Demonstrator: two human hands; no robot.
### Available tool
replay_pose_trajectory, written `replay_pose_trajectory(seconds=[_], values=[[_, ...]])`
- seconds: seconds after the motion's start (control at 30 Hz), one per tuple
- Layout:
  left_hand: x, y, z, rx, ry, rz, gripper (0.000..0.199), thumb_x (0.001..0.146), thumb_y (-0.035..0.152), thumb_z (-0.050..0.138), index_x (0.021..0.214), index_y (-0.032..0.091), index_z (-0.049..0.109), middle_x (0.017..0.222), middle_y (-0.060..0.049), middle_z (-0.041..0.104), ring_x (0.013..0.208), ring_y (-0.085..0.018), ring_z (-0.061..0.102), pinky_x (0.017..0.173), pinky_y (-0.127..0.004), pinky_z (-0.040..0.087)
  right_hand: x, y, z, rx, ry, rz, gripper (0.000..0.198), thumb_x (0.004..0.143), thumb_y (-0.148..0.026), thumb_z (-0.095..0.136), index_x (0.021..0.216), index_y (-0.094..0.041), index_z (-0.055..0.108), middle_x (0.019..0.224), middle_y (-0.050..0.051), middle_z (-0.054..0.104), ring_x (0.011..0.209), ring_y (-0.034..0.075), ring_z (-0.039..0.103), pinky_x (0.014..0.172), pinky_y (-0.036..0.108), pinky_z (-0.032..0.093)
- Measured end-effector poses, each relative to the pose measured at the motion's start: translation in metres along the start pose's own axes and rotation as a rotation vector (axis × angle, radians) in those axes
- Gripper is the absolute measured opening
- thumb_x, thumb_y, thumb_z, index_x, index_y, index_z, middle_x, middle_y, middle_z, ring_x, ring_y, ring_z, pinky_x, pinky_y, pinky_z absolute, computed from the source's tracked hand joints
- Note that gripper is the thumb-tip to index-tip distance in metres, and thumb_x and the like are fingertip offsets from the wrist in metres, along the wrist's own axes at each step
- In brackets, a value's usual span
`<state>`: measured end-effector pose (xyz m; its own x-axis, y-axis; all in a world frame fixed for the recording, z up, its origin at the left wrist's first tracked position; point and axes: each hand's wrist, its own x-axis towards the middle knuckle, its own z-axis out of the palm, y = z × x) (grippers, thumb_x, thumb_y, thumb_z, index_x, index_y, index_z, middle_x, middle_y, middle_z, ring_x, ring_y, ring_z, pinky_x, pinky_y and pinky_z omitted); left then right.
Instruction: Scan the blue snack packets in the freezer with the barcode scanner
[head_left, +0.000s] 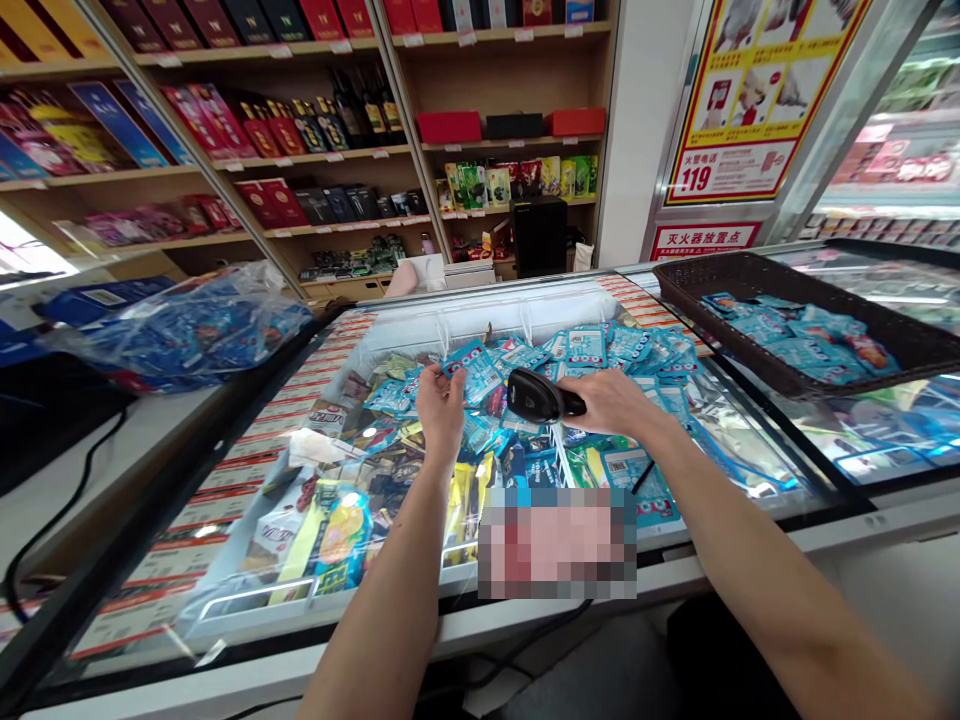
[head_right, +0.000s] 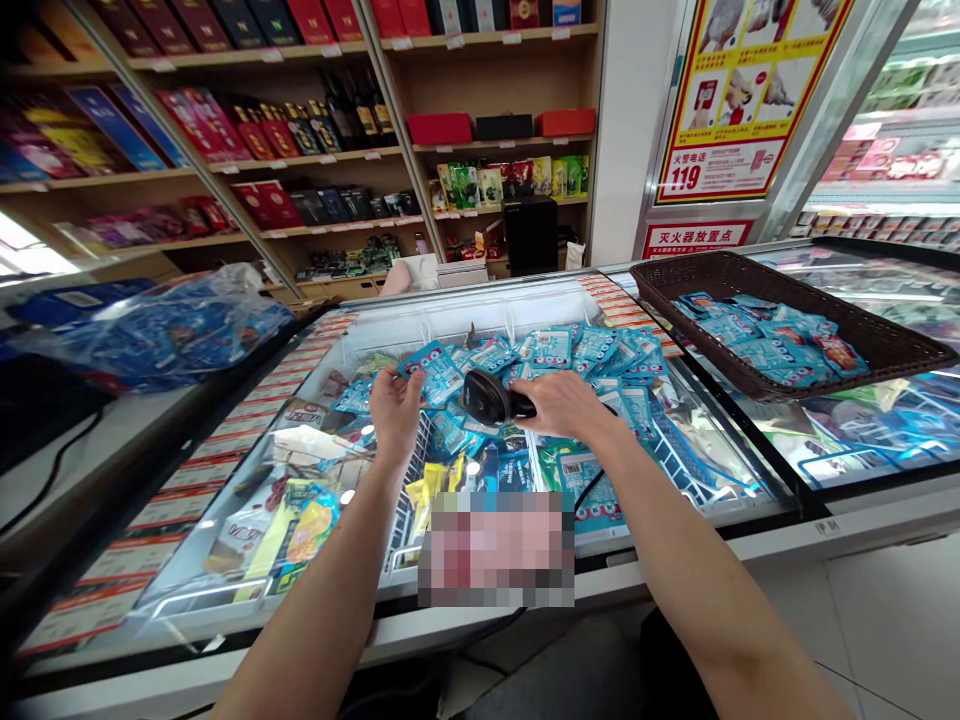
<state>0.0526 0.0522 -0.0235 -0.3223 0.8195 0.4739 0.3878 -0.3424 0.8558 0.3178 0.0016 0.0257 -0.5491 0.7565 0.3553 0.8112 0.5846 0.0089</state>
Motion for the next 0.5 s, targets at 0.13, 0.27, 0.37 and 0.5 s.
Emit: replay_pose_trajectory(seconds=[0.13, 0.27, 0.37, 0.5], values=[[-0.0018, 0.0008, 0.0007, 0.018, -0.012, 0.012, 0.039, 0.078, 0.051, 0.052, 0.099, 0.019, 0.047, 0.074, -0.001, 0.058, 0.062, -0.011, 0.055, 0.052, -0.024, 0.046, 0.0002, -0.0007, 0.0002, 0.018, -0.004, -0.013, 0.029, 0.08, -0.042, 0.05, 0.101, -0.024, 0.058, 0.078, 0.002, 0.067, 0.068, 0.016, 0.057, 0.055, 0.028, 0.023], [-0.0015, -0.0014, 0.0012, 0.038, -0.007, 0.023, 0.039, 0.079, 0.051, 0.051, 0.098, 0.018, 0.047, 0.071, 0.0, 0.056, 0.061, -0.012, 0.054, 0.052, -0.024, 0.046, 0.0009, -0.0004, 0.0009, 0.007, -0.012, -0.022, 0.03, 0.08, -0.042, 0.051, 0.101, -0.022, 0.058, 0.078, 0.003, 0.066, 0.066, 0.016, 0.056, 0.055, 0.028, 0.022], [-0.0013, -0.0022, 0.0015, 0.047, 0.0, 0.029, 0.038, 0.079, 0.051, 0.051, 0.097, 0.018, 0.047, 0.071, 0.0, 0.056, 0.061, -0.012, 0.054, 0.051, -0.025, 0.046, 0.0014, -0.0005, 0.0008, -0.004, -0.017, -0.025, 0.029, 0.079, -0.043, 0.051, 0.098, -0.022, 0.058, 0.077, 0.002, 0.066, 0.065, 0.015, 0.055, 0.054, 0.027, 0.021], [-0.0017, -0.0013, 0.0016, 0.074, 0.002, 0.037, 0.036, 0.079, 0.051, 0.051, 0.096, 0.019, 0.047, 0.07, 0.001, 0.056, 0.06, -0.011, 0.054, 0.051, -0.024, 0.045, 0.0016, -0.0014, 0.0001, -0.005, -0.009, -0.031, 0.028, 0.079, -0.042, 0.051, 0.098, -0.021, 0.057, 0.077, 0.002, 0.066, 0.066, 0.015, 0.056, 0.054, 0.028, 0.02]])
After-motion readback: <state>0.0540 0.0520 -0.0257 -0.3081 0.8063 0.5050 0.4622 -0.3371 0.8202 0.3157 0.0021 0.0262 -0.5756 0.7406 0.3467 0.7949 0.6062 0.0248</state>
